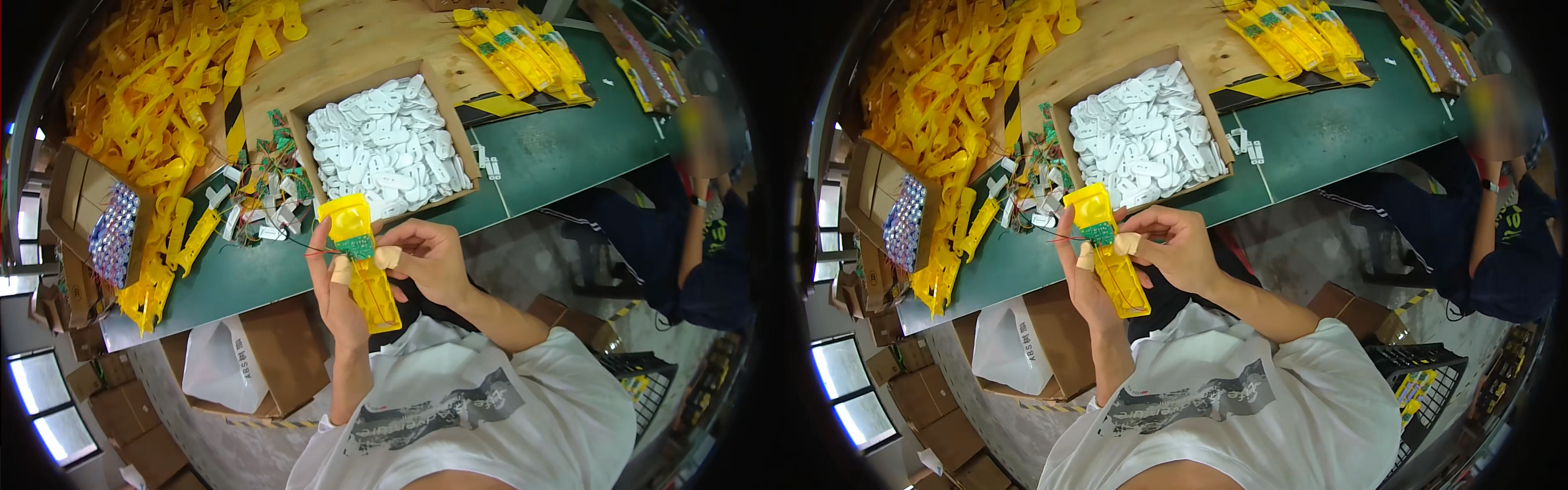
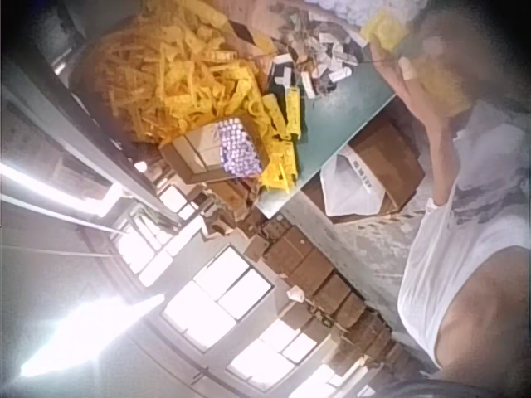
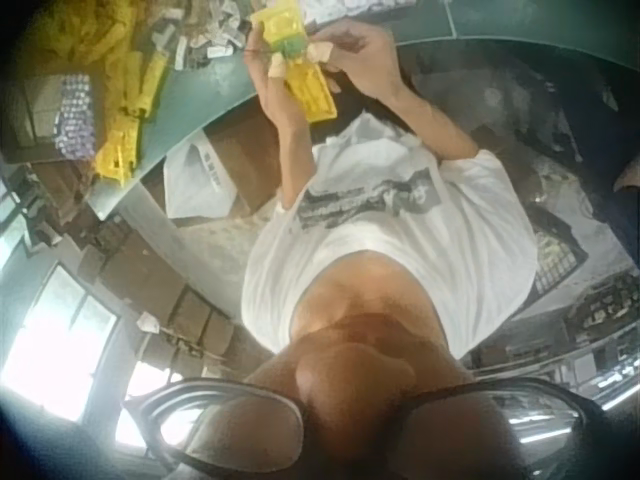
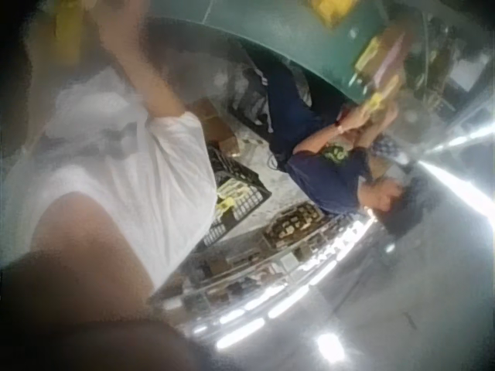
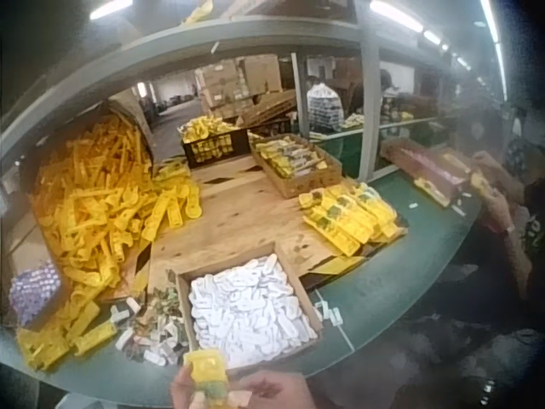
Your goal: Assembling electronic components into a yellow plastic casing, including a PCB with wires and white plastic caps.
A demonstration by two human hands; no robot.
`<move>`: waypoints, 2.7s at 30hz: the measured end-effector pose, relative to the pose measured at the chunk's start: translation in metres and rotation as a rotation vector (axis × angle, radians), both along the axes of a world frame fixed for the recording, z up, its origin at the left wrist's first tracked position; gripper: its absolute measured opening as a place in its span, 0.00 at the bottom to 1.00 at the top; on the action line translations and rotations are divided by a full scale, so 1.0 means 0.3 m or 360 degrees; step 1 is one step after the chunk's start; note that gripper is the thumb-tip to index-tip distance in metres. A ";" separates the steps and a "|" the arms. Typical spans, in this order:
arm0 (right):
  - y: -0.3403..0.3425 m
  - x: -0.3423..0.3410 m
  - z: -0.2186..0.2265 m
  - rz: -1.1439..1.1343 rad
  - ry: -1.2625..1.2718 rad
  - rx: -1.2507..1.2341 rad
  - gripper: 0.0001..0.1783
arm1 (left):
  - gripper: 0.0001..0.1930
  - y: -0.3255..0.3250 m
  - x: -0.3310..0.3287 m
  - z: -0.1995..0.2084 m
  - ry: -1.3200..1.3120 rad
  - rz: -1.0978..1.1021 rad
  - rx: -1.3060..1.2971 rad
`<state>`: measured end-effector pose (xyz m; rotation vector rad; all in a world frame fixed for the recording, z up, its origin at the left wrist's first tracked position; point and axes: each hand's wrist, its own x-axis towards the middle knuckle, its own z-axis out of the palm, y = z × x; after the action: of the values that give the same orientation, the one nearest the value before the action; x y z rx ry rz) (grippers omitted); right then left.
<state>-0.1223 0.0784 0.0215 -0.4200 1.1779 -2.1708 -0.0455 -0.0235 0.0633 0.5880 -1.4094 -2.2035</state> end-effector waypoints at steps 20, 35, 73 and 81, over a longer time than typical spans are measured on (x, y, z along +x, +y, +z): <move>-0.025 -0.331 0.157 -0.0085 0.2185 0.1567 0.12 | 0.17 -0.046 0.068 -0.047 0.0025 0.0029 -0.0042; -0.008 -0.042 0.063 0.0206 0.0291 0.0013 0.18 | 0.17 -0.054 0.056 -0.033 0.0035 -0.0316 0.0134; 0.018 -0.009 0.074 0.0172 -0.0089 0.0167 0.27 | 0.20 0.000 0.061 -0.093 -0.0038 -0.0100 -0.0735; 0.037 0.015 0.073 0.0026 0.0442 0.0408 0.25 | 0.13 -0.003 0.062 -0.082 -0.0091 -0.0132 -0.0927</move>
<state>-0.1178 0.0896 0.0435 -0.6292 1.5754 -1.9561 -0.0269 -0.0243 0.0388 0.3858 -2.0174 -1.7089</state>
